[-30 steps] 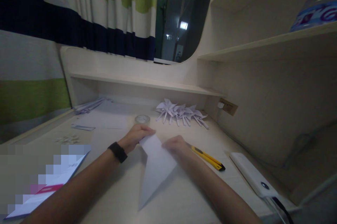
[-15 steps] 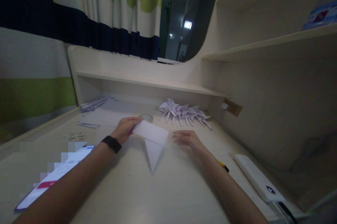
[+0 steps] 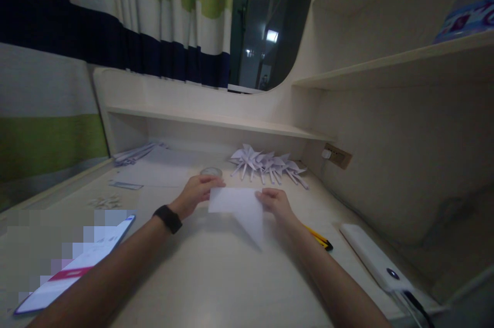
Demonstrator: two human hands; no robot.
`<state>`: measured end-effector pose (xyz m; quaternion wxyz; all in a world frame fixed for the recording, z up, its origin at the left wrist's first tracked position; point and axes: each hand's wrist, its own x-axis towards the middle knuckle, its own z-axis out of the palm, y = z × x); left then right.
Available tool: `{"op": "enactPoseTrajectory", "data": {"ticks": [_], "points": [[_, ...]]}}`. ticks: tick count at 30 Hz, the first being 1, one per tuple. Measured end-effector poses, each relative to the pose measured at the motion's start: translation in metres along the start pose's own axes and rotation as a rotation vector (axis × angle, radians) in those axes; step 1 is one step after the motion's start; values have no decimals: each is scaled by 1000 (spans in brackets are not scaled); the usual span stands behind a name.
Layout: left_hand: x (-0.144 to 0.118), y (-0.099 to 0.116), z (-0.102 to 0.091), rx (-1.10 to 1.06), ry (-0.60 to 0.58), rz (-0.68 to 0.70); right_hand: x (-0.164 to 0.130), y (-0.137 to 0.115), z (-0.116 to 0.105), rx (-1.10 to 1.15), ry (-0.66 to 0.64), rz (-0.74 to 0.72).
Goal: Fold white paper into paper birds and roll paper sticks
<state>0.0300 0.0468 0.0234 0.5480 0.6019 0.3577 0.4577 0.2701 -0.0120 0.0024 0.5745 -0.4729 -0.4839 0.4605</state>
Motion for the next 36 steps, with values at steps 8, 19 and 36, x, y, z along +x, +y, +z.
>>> {"op": "enactPoseTrajectory", "data": {"ticks": [8, 19, 36], "points": [[-1, -9, 10, 369, -306, 72, -3, 1, 4, -146, -65, -40], [-6, -18, 11, 334, -446, -3, -1, -3, -1, -66, 15, -7], [-17, 7, -21, 360, -459, -221, 3, -27, -27, -5, 86, 64]]}}
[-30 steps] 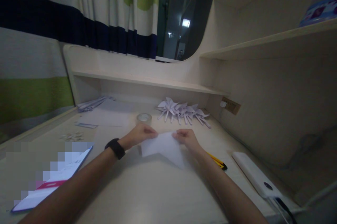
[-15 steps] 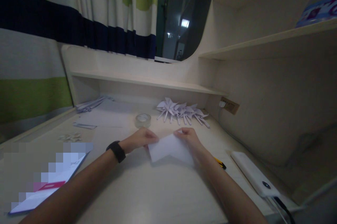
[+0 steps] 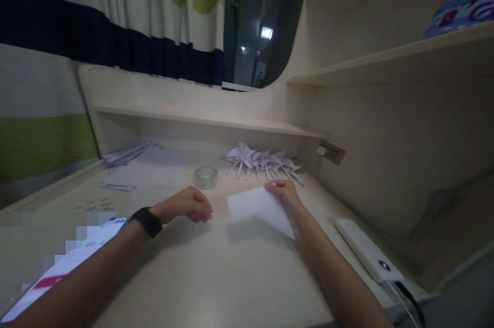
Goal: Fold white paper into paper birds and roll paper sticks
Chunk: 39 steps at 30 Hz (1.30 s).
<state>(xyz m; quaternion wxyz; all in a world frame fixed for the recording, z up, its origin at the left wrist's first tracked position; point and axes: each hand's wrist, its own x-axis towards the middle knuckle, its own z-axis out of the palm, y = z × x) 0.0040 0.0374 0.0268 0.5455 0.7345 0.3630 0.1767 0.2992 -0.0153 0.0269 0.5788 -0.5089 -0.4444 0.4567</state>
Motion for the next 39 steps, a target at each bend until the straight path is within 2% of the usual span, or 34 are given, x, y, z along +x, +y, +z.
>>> {"op": "enactPoseTrajectory", "data": {"ticks": [4, 7, 10, 16, 21, 26, 29, 33, 35, 39], "points": [[0, 4, 11, -66, 119, 98, -4, 10, 17, -5, -23, 12], [3, 9, 26, 20, 64, 186, -12, 21, 36, -38, -53, 17], [6, 9, 35, 80, 76, 187, -18, 25, 43, -105, -134, 41], [8, 4, 44, 160, -3, 248, -17, 18, 35, -302, -460, 44], [9, 9, 53, 290, -15, 294, -20, 16, 38, -453, -529, 40], [7, 10, 53, 293, -43, 279, -21, 13, 35, -484, -599, 2], [6, 8, 50, 291, -46, 291, -18, 9, 23, -477, -650, -20], [4, 4, 41, 255, -43, 285, -13, -1, -1, -462, -703, 78], [4, 3, 37, 257, -12, 276, -11, -6, -9, -450, -698, 101], [4, 4, 35, 249, 80, 249, -11, -3, -2, -313, -501, 16]]}}
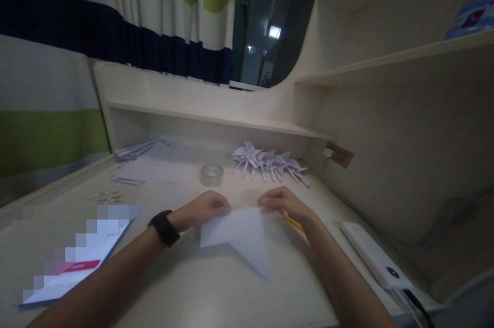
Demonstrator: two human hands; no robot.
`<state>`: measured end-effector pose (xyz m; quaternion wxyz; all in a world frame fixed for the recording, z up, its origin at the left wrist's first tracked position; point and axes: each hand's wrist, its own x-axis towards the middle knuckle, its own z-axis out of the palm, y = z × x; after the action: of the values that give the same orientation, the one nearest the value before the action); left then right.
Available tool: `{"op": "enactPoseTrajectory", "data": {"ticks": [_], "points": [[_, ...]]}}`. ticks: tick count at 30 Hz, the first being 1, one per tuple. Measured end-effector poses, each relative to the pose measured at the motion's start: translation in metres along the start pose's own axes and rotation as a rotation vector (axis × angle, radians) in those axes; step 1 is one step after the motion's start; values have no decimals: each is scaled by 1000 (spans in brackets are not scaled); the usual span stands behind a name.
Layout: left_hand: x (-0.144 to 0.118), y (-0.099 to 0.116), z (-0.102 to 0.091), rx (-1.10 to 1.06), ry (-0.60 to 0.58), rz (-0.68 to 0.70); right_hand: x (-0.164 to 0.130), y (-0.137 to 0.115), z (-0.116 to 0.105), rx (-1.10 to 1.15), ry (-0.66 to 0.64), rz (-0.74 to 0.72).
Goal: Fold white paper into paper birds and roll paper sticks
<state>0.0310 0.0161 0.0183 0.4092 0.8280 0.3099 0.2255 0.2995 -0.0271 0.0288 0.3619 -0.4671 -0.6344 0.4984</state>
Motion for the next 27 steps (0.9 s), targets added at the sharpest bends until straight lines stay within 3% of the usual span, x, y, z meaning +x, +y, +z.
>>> {"op": "enactPoseTrajectory", "data": {"ticks": [4, 7, 13, 19, 24, 27], "points": [[-1, 6, 2, -52, 24, -31, 13, 12, 29, 51, 58, -11], [-2, 6, 3, -73, 21, -58, 20, 20, 39, 0, 129, -4], [-7, 0, -4, -158, -70, -113, 15, 13, 21, -46, 169, -27], [-13, -5, -31, -123, -140, -231, 12, 12, 5, 53, 222, 42], [-6, -21, -36, -224, 138, -323, 20, 24, 21, 136, 291, 89], [-3, -23, -26, -259, 123, -247, 25, 30, 41, 147, 276, 112]]}}
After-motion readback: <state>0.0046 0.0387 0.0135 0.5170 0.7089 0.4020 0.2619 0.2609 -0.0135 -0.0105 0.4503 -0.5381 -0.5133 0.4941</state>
